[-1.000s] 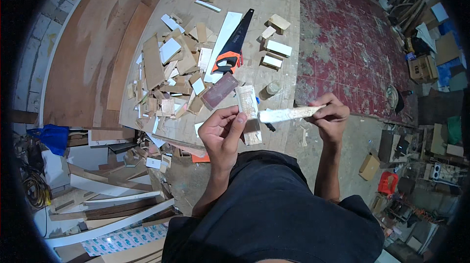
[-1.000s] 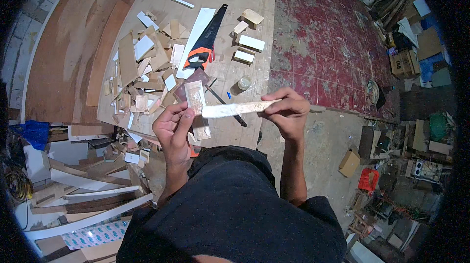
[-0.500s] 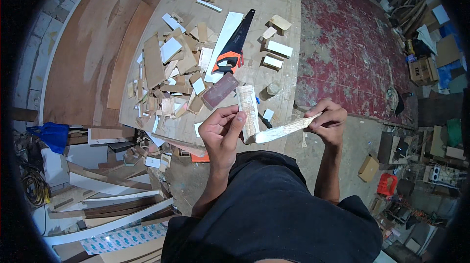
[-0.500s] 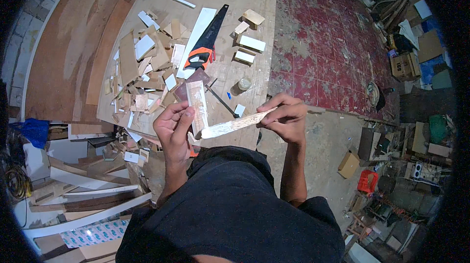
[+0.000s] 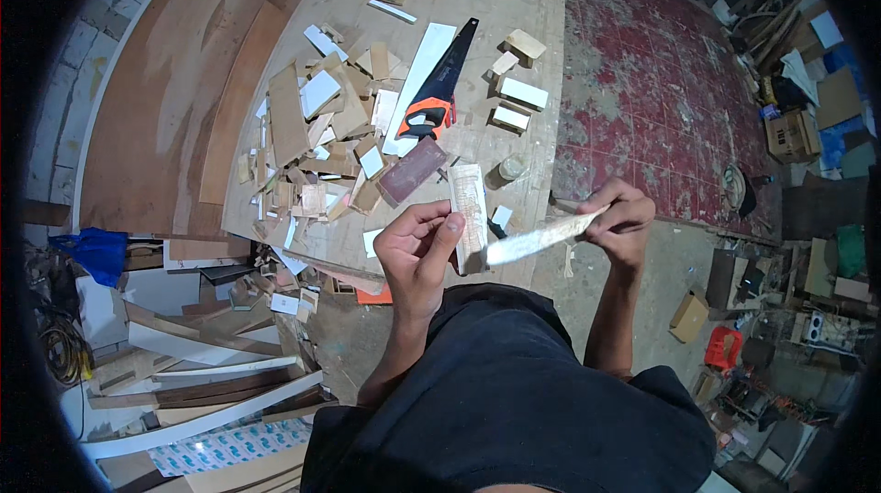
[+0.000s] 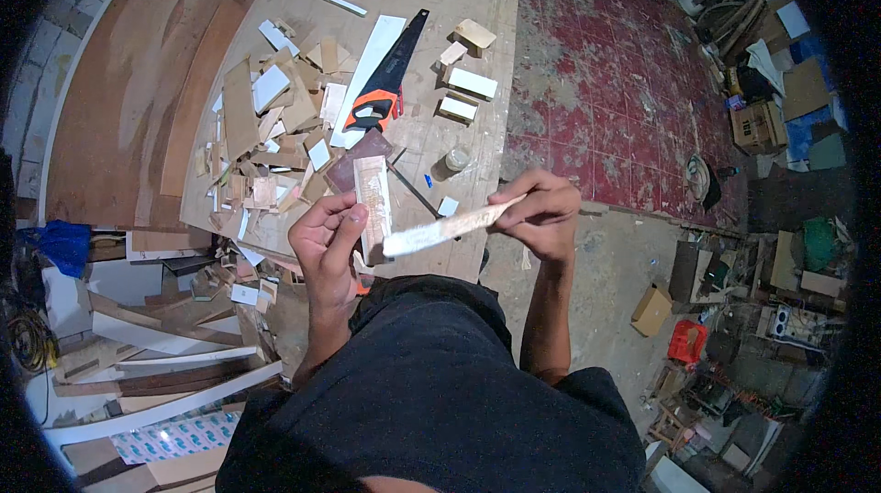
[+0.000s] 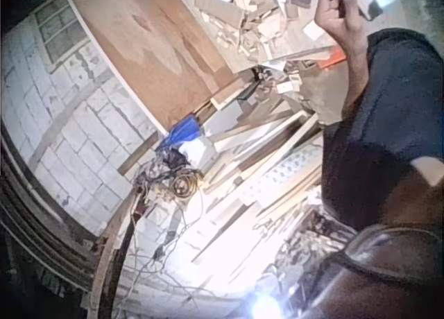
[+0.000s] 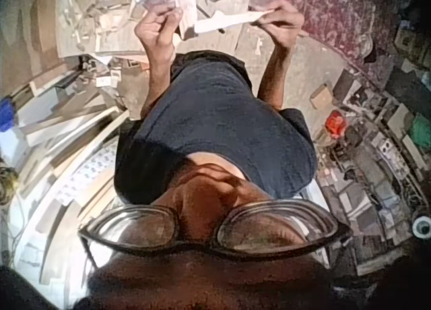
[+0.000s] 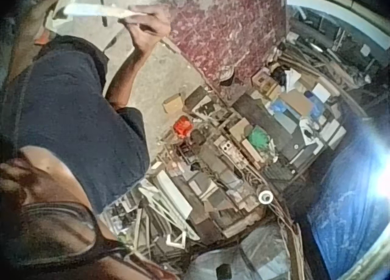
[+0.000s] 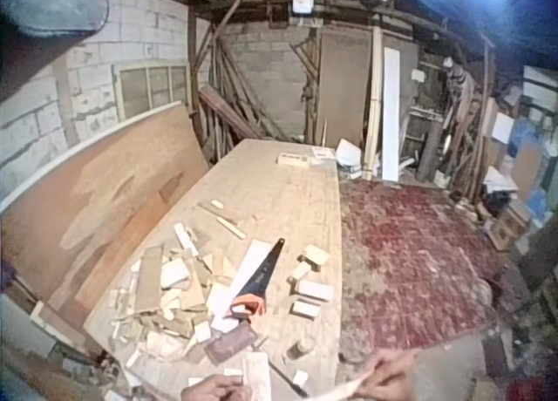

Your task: Measure, mark, and glue small wooden blocks together on a workshop bench.

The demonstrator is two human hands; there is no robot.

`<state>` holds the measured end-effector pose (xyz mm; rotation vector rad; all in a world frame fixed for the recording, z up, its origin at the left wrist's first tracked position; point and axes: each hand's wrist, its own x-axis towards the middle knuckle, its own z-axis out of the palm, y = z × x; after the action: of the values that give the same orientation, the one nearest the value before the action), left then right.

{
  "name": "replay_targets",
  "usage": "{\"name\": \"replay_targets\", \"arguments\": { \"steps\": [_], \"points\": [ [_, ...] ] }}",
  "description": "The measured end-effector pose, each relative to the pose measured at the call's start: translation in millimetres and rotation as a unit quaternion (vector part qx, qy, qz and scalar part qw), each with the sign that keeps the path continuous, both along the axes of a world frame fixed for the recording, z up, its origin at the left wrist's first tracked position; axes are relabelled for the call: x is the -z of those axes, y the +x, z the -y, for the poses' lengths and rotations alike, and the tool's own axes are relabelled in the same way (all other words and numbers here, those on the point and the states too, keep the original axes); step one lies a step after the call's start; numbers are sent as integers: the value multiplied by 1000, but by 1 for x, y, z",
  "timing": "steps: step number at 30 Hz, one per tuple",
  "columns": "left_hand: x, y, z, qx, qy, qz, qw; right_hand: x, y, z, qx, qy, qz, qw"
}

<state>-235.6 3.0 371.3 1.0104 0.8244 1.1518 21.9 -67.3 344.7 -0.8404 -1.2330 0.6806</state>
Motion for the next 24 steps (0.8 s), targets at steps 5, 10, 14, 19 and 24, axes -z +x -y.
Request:
{"name": "replay_targets", "arguments": {
  "steps": [5, 10, 14, 19, 24],
  "points": [
    [-3, 0, 2, 18, 7, -4, 1000, 0, 0, -3, -35, -30, 24, 999],
    [2, -1, 3, 12, 9, -15, 1000, 2, 5, -4, -1, -31, -13, 999],
    [-1, -2, 3, 12, 10, -15, 1000, -1, -4, -3, 8, 8, 1, 1000],
    [-1, -2, 3, 8, 2, 1, 1000, 3, -4, 8, -69, -23, 15, 997],
    [-3, 0, 4, 0, 5, 7, 1000, 5, -3, 14, -58, -35, -43, 997]
  ]
}}
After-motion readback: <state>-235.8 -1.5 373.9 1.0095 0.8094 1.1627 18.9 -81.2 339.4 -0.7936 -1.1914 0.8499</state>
